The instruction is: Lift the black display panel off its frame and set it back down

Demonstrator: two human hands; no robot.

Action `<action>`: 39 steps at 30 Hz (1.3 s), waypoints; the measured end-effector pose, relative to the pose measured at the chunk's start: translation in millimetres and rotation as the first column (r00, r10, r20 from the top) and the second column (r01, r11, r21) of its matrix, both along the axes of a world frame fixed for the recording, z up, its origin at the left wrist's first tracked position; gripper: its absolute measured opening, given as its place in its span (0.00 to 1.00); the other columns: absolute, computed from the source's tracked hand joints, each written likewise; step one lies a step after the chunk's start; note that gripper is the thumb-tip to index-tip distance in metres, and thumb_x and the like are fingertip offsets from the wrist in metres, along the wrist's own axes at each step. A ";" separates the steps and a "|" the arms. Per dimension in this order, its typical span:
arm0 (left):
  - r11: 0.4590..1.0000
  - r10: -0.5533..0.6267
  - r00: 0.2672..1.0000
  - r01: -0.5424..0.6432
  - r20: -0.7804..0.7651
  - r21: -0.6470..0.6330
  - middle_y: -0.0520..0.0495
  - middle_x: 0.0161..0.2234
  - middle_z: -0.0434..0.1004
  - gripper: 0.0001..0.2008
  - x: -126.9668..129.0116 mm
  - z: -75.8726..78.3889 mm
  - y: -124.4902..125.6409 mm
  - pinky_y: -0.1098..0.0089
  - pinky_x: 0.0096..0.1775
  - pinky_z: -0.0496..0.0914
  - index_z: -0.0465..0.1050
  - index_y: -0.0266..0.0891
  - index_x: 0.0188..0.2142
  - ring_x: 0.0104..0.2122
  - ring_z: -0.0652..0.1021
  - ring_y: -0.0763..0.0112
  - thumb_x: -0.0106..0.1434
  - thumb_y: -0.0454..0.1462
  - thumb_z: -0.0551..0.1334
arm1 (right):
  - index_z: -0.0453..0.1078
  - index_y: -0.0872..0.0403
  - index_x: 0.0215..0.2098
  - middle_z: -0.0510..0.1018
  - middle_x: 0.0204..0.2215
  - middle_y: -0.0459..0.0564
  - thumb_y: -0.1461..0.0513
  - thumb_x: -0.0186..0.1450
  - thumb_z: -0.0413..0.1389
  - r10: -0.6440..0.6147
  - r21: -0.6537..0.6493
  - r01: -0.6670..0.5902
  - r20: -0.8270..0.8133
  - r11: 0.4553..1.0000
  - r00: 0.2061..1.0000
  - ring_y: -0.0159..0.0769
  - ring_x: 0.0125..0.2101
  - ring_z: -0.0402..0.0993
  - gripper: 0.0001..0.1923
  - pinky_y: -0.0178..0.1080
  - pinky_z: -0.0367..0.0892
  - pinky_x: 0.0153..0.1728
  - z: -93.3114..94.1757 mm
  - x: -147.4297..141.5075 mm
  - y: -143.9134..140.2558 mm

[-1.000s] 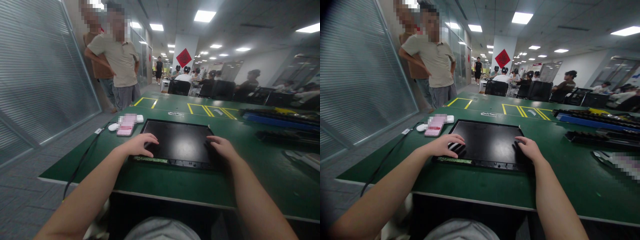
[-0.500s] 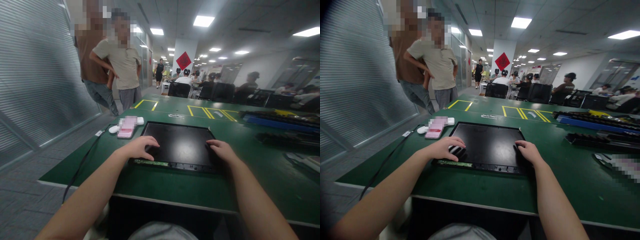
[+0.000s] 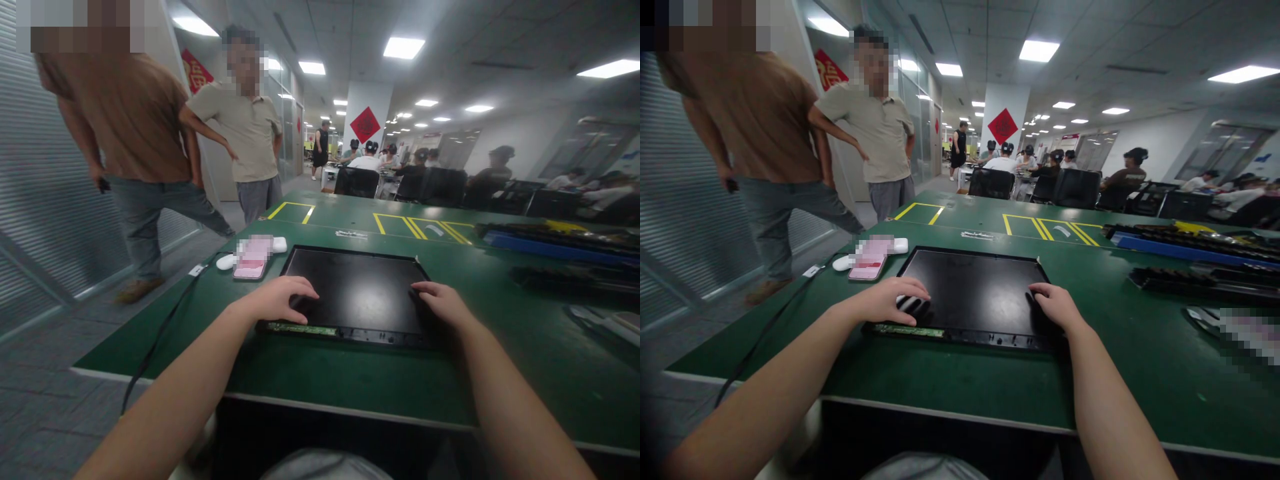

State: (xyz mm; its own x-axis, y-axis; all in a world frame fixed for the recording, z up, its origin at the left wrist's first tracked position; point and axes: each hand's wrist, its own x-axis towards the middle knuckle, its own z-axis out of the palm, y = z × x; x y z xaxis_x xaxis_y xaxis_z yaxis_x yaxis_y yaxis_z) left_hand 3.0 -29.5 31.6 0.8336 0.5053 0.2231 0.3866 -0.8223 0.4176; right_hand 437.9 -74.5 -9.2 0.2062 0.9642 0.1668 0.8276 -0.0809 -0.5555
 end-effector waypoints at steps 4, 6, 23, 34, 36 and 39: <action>0.998 -0.022 0.999 0.024 0.039 -0.055 0.43 0.50 0.79 0.25 -1.2 -4.3 4.1 0.65 0.50 0.70 0.79 0.43 0.49 0.48 0.78 0.59 0.53 0.44 0.75 | 0.80 0.52 0.46 0.82 0.47 0.49 0.63 0.59 0.52 0.008 0.004 -0.008 -0.007 1.000 1.000 0.41 0.50 0.76 0.20 0.39 0.66 0.55 -1.0 0.8 -0.2; 0.996 -0.024 0.998 0.028 0.056 -0.081 0.42 0.50 0.79 0.27 -1.7 -7.5 7.1 0.64 0.50 0.69 0.79 0.43 0.50 0.48 0.78 0.58 0.51 0.46 0.76 | 0.80 0.51 0.46 0.82 0.47 0.49 0.63 0.59 0.52 0.012 0.015 -0.012 -0.014 1.000 1.000 0.41 0.49 0.77 0.20 0.40 0.66 0.54 -2.6 1.8 0.3; 0.995 0.013 0.998 -0.007 0.058 -0.096 0.42 0.49 0.79 0.27 1.0 -4.7 2.3 0.63 0.51 0.70 0.80 0.43 0.48 0.48 0.79 0.57 0.49 0.45 0.77 | 0.81 0.51 0.44 0.82 0.47 0.49 0.63 0.58 0.52 0.025 0.003 -0.025 0.000 1.000 1.000 0.43 0.51 0.76 0.20 0.41 0.66 0.55 -3.2 1.1 2.7; 0.991 -0.039 0.996 0.049 0.081 -0.128 0.43 0.48 0.79 0.25 0.9 -6.4 4.7 0.64 0.50 0.71 0.80 0.44 0.49 0.47 0.79 0.58 0.50 0.44 0.76 | 0.81 0.49 0.42 0.82 0.47 0.48 0.61 0.57 0.52 0.030 0.036 -0.029 -0.015 0.999 0.999 0.45 0.51 0.76 0.19 0.43 0.66 0.55 -8.3 3.3 5.1; 0.989 -0.029 0.995 0.042 0.093 -0.141 0.43 0.48 0.79 0.26 0.3 -8.5 5.2 0.63 0.50 0.71 0.80 0.44 0.49 0.47 0.79 0.58 0.50 0.44 0.76 | 0.81 0.49 0.41 0.82 0.46 0.47 0.61 0.57 0.52 0.024 0.042 -0.024 -0.019 0.999 1.000 0.45 0.50 0.76 0.19 0.43 0.67 0.54 -7.6 2.7 4.7; 0.992 0.046 0.992 -0.032 0.115 -0.125 0.43 0.49 0.79 0.23 -1.5 -12.4 6.8 0.62 0.51 0.70 0.80 0.43 0.47 0.48 0.78 0.58 0.51 0.44 0.75 | 0.81 0.49 0.40 0.83 0.44 0.47 0.60 0.57 0.51 0.006 0.067 -0.004 -0.027 0.998 1.000 0.44 0.49 0.77 0.18 0.42 0.68 0.53 -4.0 2.6 3.1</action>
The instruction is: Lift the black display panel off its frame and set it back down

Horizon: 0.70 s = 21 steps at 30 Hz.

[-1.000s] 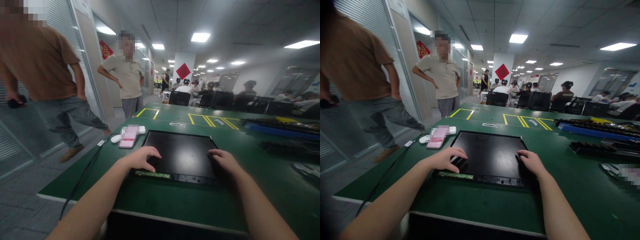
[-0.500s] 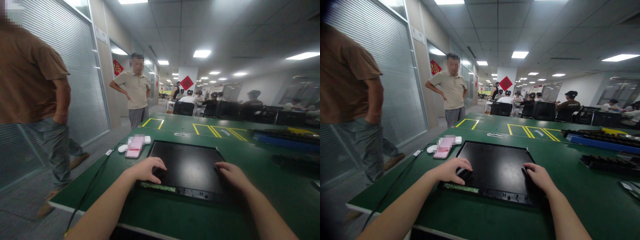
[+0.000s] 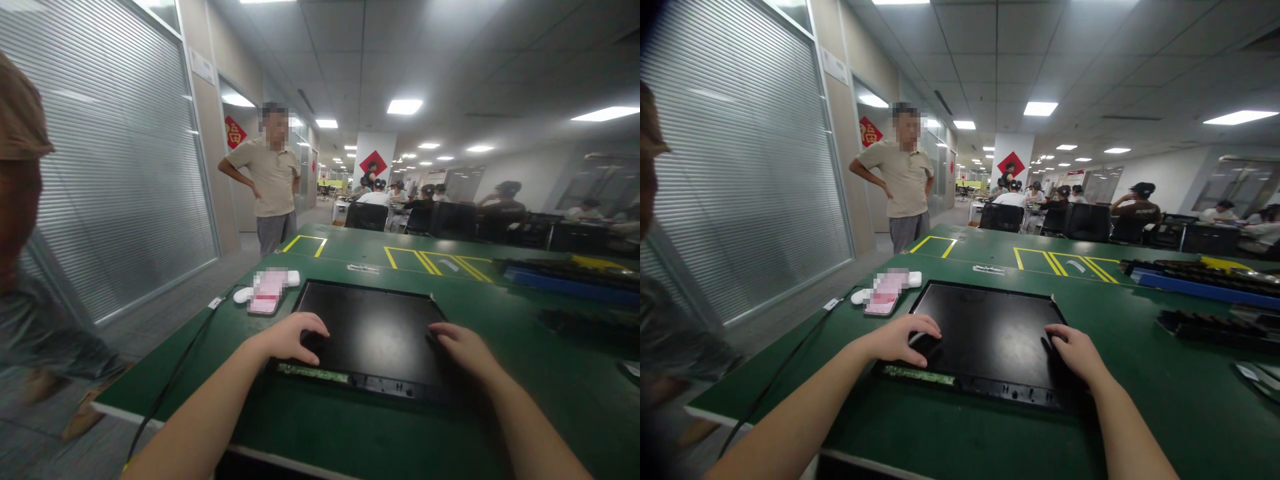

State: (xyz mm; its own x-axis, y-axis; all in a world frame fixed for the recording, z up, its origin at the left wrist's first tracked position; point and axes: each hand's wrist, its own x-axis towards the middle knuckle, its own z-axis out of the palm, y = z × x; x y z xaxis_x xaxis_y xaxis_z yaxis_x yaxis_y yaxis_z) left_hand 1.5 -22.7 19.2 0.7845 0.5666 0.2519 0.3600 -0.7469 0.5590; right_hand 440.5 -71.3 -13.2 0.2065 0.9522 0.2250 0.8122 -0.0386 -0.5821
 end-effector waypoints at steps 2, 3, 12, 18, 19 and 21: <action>0.990 0.129 0.991 -0.131 0.029 0.055 0.42 0.51 0.77 0.18 -1.9 -2.6 2.3 0.60 0.53 0.69 0.80 0.43 0.45 0.50 0.77 0.57 0.55 0.43 0.72 | 0.81 0.49 0.40 0.83 0.43 0.47 0.59 0.57 0.51 -0.044 0.020 0.044 -0.014 0.999 0.999 0.44 0.47 0.78 0.18 0.42 0.68 0.52 3.3 2.3 -1.4; 0.972 0.213 0.976 -0.217 0.046 0.089 0.41 0.52 0.77 0.15 -3.2 -3.9 3.9 0.58 0.55 0.68 0.80 0.42 0.45 0.51 0.76 0.56 0.58 0.42 0.70 | 0.80 0.49 0.40 0.83 0.42 0.47 0.59 0.57 0.51 -0.080 0.028 0.080 -0.023 0.996 0.997 0.44 0.46 0.78 0.18 0.41 0.69 0.51 4.7 4.5 -1.9; 0.828 0.543 0.836 -0.515 -0.082 0.223 0.37 0.49 0.80 0.16 -17.7 -20.5 19.7 0.56 0.54 0.70 0.77 0.39 0.49 0.50 0.78 0.52 0.62 0.36 0.60 | 0.79 0.54 0.44 0.83 0.38 0.57 0.59 0.55 0.53 -0.391 -0.048 0.392 0.023 0.919 0.920 0.48 0.38 0.80 0.21 0.43 0.72 0.40 -10.6 41.9 6.7; 0.819 0.563 0.822 -0.541 -0.086 0.193 0.38 0.52 0.79 0.19 -16.9 -27.5 24.0 0.55 0.55 0.69 0.75 0.42 0.52 0.53 0.77 0.51 0.63 0.33 0.56 | 0.79 0.52 0.39 0.83 0.35 0.55 0.58 0.55 0.55 -0.332 -0.069 0.333 0.020 0.941 0.943 0.45 0.34 0.81 0.16 0.40 0.72 0.34 -15.6 39.2 8.5; 0.816 0.569 0.818 -0.550 -0.084 0.180 0.38 0.52 0.79 0.20 -16.9 -27.7 24.6 0.55 0.54 0.69 0.75 0.42 0.52 0.53 0.77 0.50 0.63 0.32 0.55 | 0.79 0.52 0.39 0.83 0.35 0.55 0.58 0.55 0.55 -0.326 -0.080 0.327 0.020 0.942 0.945 0.45 0.35 0.80 0.16 0.40 0.72 0.34 -15.0 37.6 8.0; 0.803 0.590 0.804 -0.575 -0.076 0.154 0.38 0.52 0.79 0.22 -17.7 -28.4 25.9 0.55 0.53 0.70 0.75 0.41 0.52 0.53 0.78 0.50 0.61 0.30 0.55 | 0.79 0.53 0.40 0.83 0.36 0.55 0.58 0.55 0.55 -0.327 -0.094 0.328 0.026 0.940 0.945 0.45 0.36 0.80 0.17 0.40 0.72 0.35 -13.9 35.0 7.1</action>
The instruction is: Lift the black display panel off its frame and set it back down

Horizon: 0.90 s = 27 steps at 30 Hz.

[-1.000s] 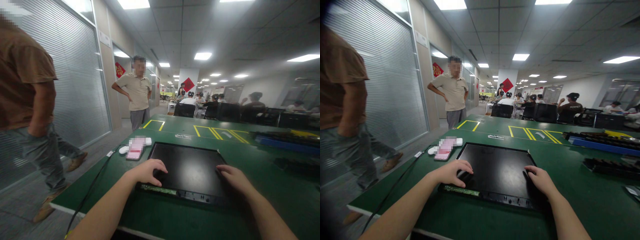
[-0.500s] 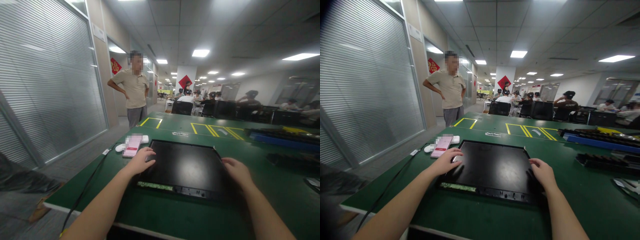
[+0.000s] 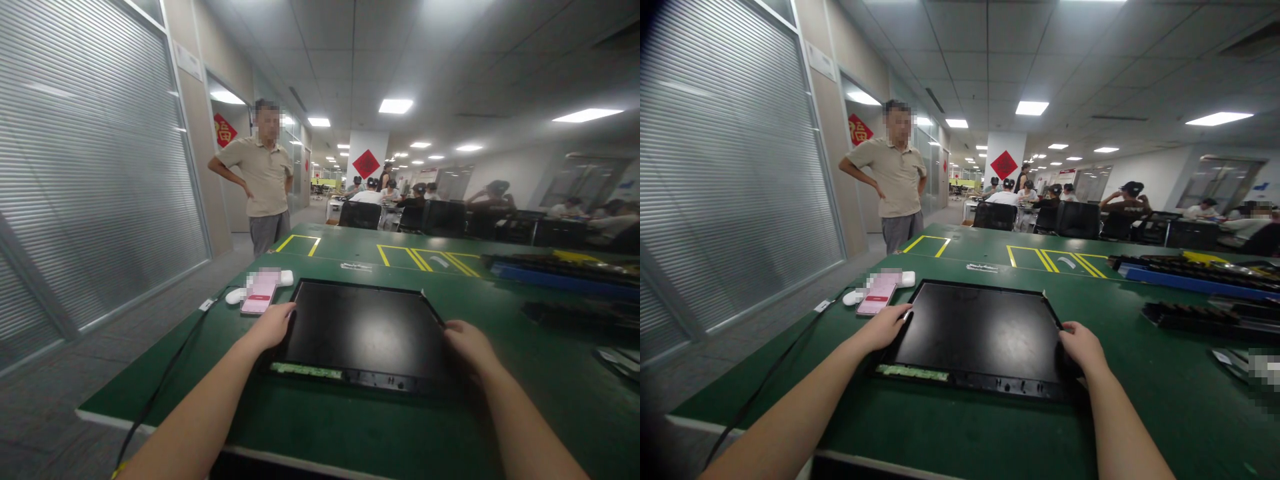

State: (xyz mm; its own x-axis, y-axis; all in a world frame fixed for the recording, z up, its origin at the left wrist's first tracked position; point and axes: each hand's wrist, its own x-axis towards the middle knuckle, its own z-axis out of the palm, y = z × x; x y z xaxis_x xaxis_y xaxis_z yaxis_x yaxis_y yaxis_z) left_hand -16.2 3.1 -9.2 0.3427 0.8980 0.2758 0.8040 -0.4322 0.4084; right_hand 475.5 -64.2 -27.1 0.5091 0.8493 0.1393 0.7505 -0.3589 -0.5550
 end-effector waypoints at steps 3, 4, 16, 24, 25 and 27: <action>0.999 0.041 0.998 -0.039 0.041 -0.036 0.38 0.53 0.79 0.25 -3.4 -2.5 2.6 0.57 0.52 0.71 0.75 0.40 0.53 0.52 0.78 0.53 0.58 0.26 0.55 | 0.79 0.53 0.41 0.83 0.37 0.55 0.58 0.56 0.54 -0.002 -0.001 0.002 0.018 1.000 1.000 0.46 0.39 0.80 0.17 0.40 0.72 0.38 0.6 -2.2 -1.1; 0.998 0.045 0.997 -0.042 0.065 -0.049 0.38 0.53 0.79 0.26 -4.6 -3.8 3.8 0.57 0.52 0.71 0.75 0.40 0.53 0.52 0.78 0.54 0.57 0.26 0.54 | 0.79 0.53 0.41 0.83 0.38 0.55 0.58 0.56 0.54 0.000 -0.002 0.001 0.023 1.000 1.000 0.46 0.40 0.80 0.18 0.40 0.72 0.38 0.7 -2.6 -1.4; 0.900 0.234 0.629 0.147 0.741 -0.410 0.44 0.52 0.80 0.24 8.0 8.4 0.5 0.61 0.46 0.77 0.74 0.39 0.53 0.47 0.81 0.58 0.55 0.29 0.61 | 0.78 0.52 0.42 0.83 0.41 0.55 0.57 0.57 0.53 -0.047 -0.028 0.047 -0.010 0.998 0.999 0.47 0.42 0.79 0.18 0.42 0.71 0.39 -0.9 -0.6 -0.9; 0.836 0.473 0.309 0.138 0.825 -0.531 0.44 0.38 0.84 0.22 17.4 15.2 -0.4 0.72 0.33 0.76 0.77 0.37 0.46 0.34 0.83 0.65 0.52 0.22 0.63 | 0.77 0.53 0.44 0.81 0.45 0.57 0.57 0.58 0.53 -0.080 -0.072 0.077 -0.033 0.994 0.996 0.49 0.45 0.78 0.19 0.44 0.71 0.42 1.9 -2.8 0.3; 0.820 0.496 0.276 0.164 0.823 -0.549 0.45 0.36 0.84 0.23 18.0 15.5 0.3 0.72 0.32 0.76 0.76 0.37 0.48 0.30 0.83 0.67 0.53 0.22 0.63 | 0.77 0.53 0.45 0.81 0.45 0.57 0.56 0.58 0.54 -0.089 -0.074 0.086 -0.040 0.994 0.995 0.50 0.45 0.78 0.19 0.45 0.72 0.42 1.8 -3.0 0.4; 0.782 0.539 0.217 0.231 0.814 -0.579 0.45 0.33 0.84 0.24 18.8 15.8 1.0 0.71 0.29 0.76 0.73 0.36 0.53 0.25 0.81 0.69 0.56 0.24 0.64 | 0.76 0.53 0.45 0.81 0.45 0.57 0.56 0.58 0.53 -0.101 -0.075 0.097 -0.048 0.992 0.994 0.51 0.45 0.78 0.19 0.46 0.72 0.42 1.3 -3.4 0.2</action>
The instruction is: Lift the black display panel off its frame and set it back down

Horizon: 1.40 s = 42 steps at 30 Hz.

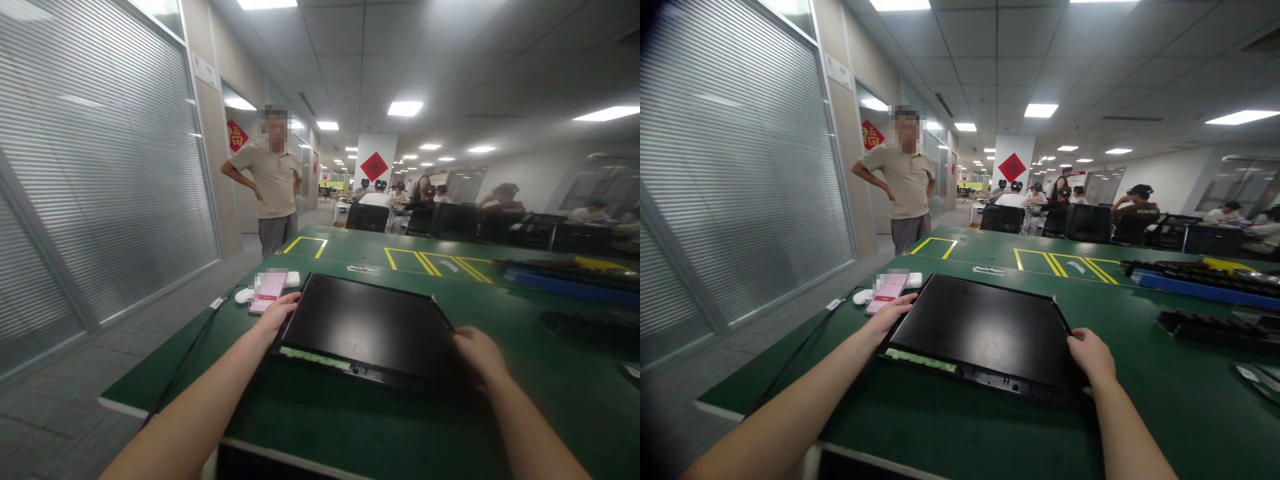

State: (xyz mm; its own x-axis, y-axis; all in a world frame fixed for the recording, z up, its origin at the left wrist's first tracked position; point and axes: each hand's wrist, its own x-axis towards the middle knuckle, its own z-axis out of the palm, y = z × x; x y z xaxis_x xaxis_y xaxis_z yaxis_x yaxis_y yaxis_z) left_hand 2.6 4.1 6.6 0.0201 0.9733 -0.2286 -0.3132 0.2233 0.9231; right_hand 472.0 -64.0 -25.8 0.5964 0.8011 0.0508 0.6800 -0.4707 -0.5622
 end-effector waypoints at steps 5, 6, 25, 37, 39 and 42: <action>0.995 -0.084 0.990 0.091 0.109 -0.053 0.43 0.32 0.84 0.36 -1.0 -1.6 -2.6 0.65 0.32 0.78 0.65 0.34 0.62 0.28 0.83 0.61 0.54 0.29 0.71 | 0.75 0.53 0.46 0.81 0.45 0.56 0.55 0.58 0.53 -0.014 -0.013 0.014 -0.007 1.000 1.000 0.52 0.46 0.77 0.20 0.46 0.71 0.42 -1.2 -0.6 -0.1; 0.992 -0.109 0.989 0.115 0.102 -0.050 0.42 0.33 0.84 0.39 -1.6 -2.1 -3.5 0.64 0.33 0.78 0.64 0.34 0.63 0.29 0.83 0.59 0.52 0.29 0.73 | 0.74 0.53 0.47 0.81 0.45 0.56 0.54 0.58 0.53 -0.014 -0.019 0.014 -0.013 1.000 1.000 0.52 0.46 0.77 0.21 0.46 0.71 0.42 -1.3 -0.6 0.0; 0.970 -0.154 0.957 0.193 -0.247 0.147 0.45 0.38 0.85 0.33 0.7 -0.8 -13.3 0.59 0.42 0.76 0.78 0.41 0.50 0.38 0.83 0.53 0.41 0.40 0.76 | 0.76 0.54 0.47 0.81 0.45 0.56 0.56 0.60 0.52 0.000 -0.005 0.000 0.012 1.000 1.000 0.50 0.46 0.77 0.20 0.45 0.71 0.43 -3.5 -0.8 0.6; 0.946 -0.083 0.882 0.215 -0.463 0.241 0.42 0.42 0.83 0.28 1.4 -13.3 -7.0 0.58 0.47 0.73 0.79 0.38 0.46 0.46 0.80 0.48 0.43 0.42 0.74 | 0.76 0.55 0.48 0.81 0.43 0.58 0.57 0.59 0.53 0.015 -0.024 -0.014 0.060 1.000 0.998 0.48 0.43 0.78 0.21 0.43 0.71 0.40 5.1 -8.6 -2.9; 0.948 -0.075 0.901 0.197 -0.426 0.250 0.42 0.42 0.83 0.28 2.1 -10.3 -9.0 0.57 0.47 0.73 0.79 0.38 0.45 0.47 0.80 0.48 0.43 0.42 0.75 | 0.76 0.55 0.48 0.81 0.43 0.58 0.57 0.59 0.54 0.018 -0.013 -0.018 0.045 1.000 0.999 0.48 0.43 0.78 0.21 0.43 0.71 0.40 5.3 -8.8 -3.0; 0.950 -0.127 0.953 0.197 -0.276 0.243 0.41 0.40 0.84 0.33 4.1 -2.2 -14.0 0.56 0.47 0.74 0.78 0.38 0.48 0.46 0.80 0.48 0.40 0.42 0.78 | 0.74 0.56 0.51 0.80 0.44 0.58 0.58 0.59 0.54 0.021 0.001 -0.021 0.020 1.000 1.000 0.46 0.43 0.78 0.23 0.41 0.70 0.41 5.7 -9.0 -1.9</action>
State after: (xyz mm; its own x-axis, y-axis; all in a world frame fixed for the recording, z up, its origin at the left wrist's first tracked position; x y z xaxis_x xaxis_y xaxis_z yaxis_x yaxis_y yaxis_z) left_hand 6.7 -9.8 4.4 0.1576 0.9873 0.0180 -0.0410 -0.0116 0.9991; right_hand 463.0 -65.9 -20.1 0.5784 0.8133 0.0635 0.7005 -0.4553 -0.5495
